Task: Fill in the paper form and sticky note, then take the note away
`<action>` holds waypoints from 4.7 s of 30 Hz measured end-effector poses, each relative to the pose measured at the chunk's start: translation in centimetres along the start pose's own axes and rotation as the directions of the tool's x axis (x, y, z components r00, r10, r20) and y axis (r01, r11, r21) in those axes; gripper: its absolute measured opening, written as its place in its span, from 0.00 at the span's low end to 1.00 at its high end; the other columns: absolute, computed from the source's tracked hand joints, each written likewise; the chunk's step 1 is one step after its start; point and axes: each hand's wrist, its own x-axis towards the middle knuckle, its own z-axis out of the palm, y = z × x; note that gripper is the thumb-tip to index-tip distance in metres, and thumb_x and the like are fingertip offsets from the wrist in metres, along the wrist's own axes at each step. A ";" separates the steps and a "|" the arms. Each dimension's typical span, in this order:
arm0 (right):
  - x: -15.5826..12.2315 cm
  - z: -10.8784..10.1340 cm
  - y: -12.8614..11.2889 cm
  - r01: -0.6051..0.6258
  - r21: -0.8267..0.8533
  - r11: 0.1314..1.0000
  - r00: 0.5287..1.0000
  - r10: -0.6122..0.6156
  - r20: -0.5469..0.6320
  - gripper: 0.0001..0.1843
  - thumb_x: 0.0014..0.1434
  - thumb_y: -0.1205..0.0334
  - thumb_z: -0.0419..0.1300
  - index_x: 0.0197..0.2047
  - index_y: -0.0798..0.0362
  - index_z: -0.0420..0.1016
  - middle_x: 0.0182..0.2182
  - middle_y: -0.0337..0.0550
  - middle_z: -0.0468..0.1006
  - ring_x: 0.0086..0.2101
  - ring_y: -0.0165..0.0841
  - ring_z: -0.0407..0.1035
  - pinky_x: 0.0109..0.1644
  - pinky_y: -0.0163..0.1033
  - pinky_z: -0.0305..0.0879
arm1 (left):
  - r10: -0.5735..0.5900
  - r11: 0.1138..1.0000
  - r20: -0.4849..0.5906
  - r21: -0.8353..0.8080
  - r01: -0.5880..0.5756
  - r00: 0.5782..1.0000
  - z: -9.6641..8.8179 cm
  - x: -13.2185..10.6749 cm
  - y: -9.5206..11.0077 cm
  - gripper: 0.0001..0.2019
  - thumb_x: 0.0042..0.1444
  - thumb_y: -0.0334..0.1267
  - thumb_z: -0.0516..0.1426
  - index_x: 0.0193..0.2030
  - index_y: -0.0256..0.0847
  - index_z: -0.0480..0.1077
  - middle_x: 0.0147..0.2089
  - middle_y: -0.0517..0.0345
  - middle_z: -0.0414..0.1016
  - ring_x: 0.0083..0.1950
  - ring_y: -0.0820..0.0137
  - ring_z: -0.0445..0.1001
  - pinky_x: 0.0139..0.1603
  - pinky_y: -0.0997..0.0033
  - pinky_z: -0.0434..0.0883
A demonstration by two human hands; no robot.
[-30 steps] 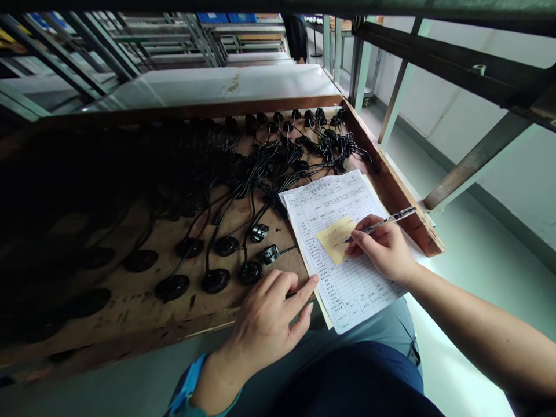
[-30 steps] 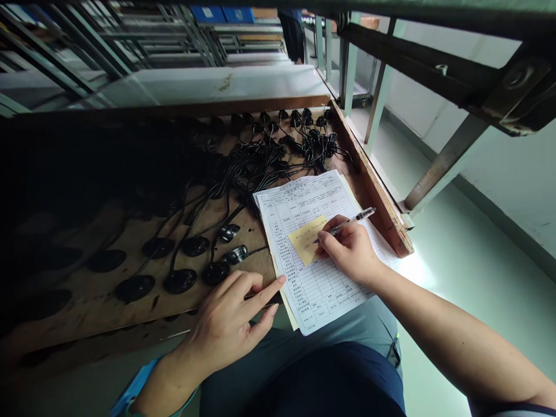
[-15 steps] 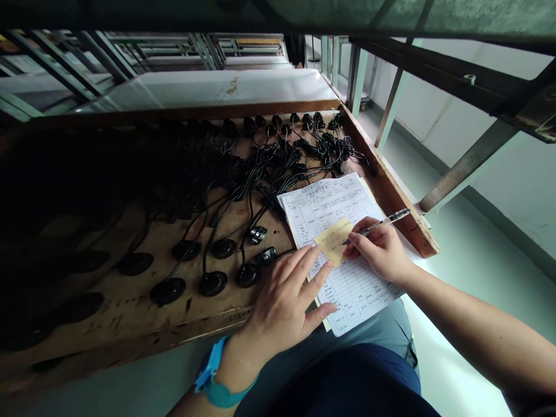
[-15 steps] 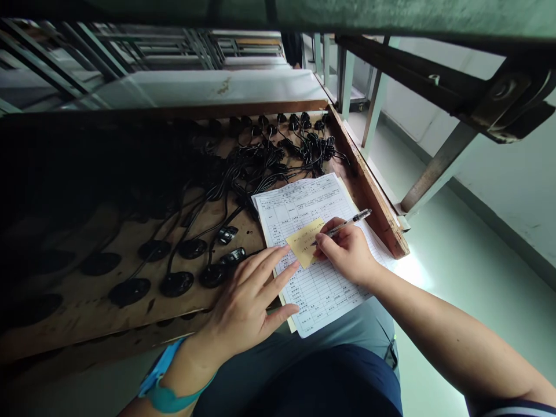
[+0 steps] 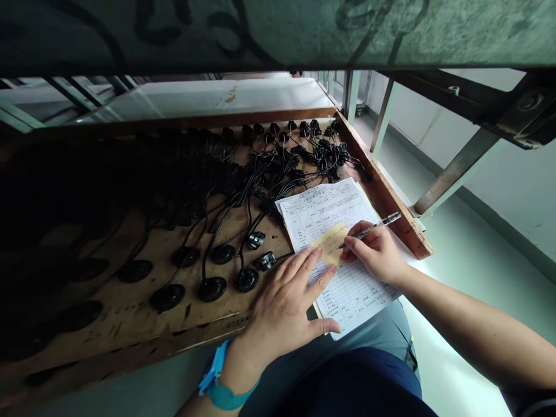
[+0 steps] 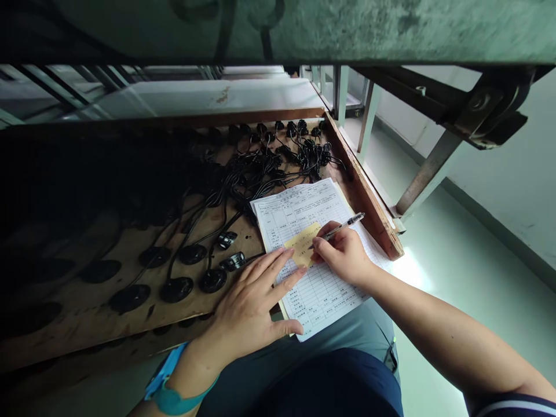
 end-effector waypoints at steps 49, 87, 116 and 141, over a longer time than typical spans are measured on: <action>0.4 -0.2 0.3 0.134 -0.083 0.987 0.980 -0.120 0.157 0.12 0.64 0.56 0.62 0.34 0.55 0.80 0.36 0.46 0.80 0.35 0.33 0.75 0.39 0.37 0.73 | -0.042 0.999 0.000 -0.023 0.042 0.999 0.1 0.3 0.1 0.47 0.52 0.75 0.55 0.70 0.44 0.66 0.74 0.36 0.60 0.74 0.43 0.57 0.67 0.42 0.64; 0.3 0.1 0.1 0.173 -0.153 0.973 0.977 -0.151 0.148 0.05 0.60 0.63 0.61 0.33 0.52 0.77 0.31 0.42 0.79 0.31 0.32 0.72 0.36 0.37 0.72 | -0.053 0.996 -0.034 -0.074 0.050 0.998 0.0 0.5 0.2 0.45 0.50 0.71 0.61 0.67 0.43 0.70 0.73 0.38 0.63 0.72 0.42 0.60 0.66 0.43 0.65; 0.5 0.2 0.1 0.218 -0.116 0.969 0.969 -0.200 0.146 0.05 0.60 0.66 0.60 0.33 0.53 0.77 0.32 0.42 0.79 0.32 0.30 0.73 0.36 0.35 0.72 | -0.046 0.999 -0.005 -0.016 0.046 0.999 0.0 0.4 0.2 0.44 0.53 0.74 0.55 0.68 0.44 0.69 0.74 0.37 0.61 0.74 0.44 0.58 0.67 0.43 0.64; 0.4 0.2 0.3 0.213 -0.128 0.969 0.971 -0.195 0.140 0.05 0.60 0.65 0.61 0.33 0.54 0.77 0.31 0.41 0.79 0.30 0.30 0.72 0.34 0.35 0.70 | -0.050 0.998 -0.009 -0.042 0.050 0.999 0.1 0.4 0.1 0.45 0.52 0.73 0.57 0.68 0.44 0.69 0.74 0.38 0.61 0.73 0.43 0.59 0.67 0.42 0.64</action>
